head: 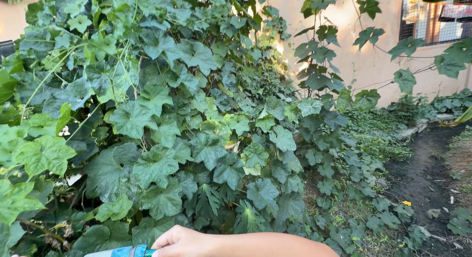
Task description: The person waters various green leafy plants in a garden using a garden hose with a spray nozzle.
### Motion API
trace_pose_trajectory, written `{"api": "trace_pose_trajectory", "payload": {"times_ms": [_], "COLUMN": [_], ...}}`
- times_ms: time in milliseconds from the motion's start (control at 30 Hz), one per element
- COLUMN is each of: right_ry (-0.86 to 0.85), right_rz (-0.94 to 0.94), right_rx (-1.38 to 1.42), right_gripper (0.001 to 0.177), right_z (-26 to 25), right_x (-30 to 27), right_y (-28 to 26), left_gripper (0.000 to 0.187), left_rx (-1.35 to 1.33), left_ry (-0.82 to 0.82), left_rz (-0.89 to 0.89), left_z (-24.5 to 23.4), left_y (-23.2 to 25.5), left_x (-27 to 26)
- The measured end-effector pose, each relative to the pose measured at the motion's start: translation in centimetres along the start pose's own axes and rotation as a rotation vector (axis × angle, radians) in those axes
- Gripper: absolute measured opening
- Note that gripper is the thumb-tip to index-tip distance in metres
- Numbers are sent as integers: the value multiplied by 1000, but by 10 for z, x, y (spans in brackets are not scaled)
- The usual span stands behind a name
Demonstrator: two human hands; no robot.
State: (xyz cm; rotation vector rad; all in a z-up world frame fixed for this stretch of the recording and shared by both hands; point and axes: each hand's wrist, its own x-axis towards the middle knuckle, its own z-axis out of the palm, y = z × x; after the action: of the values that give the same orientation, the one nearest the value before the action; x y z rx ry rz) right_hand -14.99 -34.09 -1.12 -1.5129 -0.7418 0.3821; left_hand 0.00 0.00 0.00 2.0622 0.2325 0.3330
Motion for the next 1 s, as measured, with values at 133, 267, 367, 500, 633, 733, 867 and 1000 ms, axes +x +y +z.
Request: {"api": "trace_pose_trajectory", "payload": {"times_ms": [133, 267, 367, 500, 633, 733, 867, 1000], "right_ry": [38, 82, 84, 135, 213, 262, 294, 166], "right_rz": [-20, 56, -5, 5, 54, 105, 153, 154], "right_rx": [-97, -53, -40, 57, -1, -76, -105, 314], "right_gripper": [23, 25, 23, 22, 22, 23, 24, 28], "right_z": [18, 19, 26, 57, 69, 75, 48, 46], "right_x": [-13, -12, 12, 59, 88, 107, 157, 185], "right_y": [-19, -8, 35, 80, 63, 50, 43, 71], "left_gripper": [44, 44, 45, 45, 46, 46, 47, 48], "left_rx": [-17, -46, -71, -110, -150, -168, -200, -207], "left_ry": [-3, -6, -13, -32, -73, -91, -121, -155], "left_rz": [-2, -4, -10, -24, -48, -79, -113, -152], "left_z": [10, 20, 30, 26, 36, 41, 49, 53], "left_y": [-12, -26, -36, -45, -67, -83, -103, -128], "left_x": [-1, -4, -5, -2, -8, -12, -19, -30]}}
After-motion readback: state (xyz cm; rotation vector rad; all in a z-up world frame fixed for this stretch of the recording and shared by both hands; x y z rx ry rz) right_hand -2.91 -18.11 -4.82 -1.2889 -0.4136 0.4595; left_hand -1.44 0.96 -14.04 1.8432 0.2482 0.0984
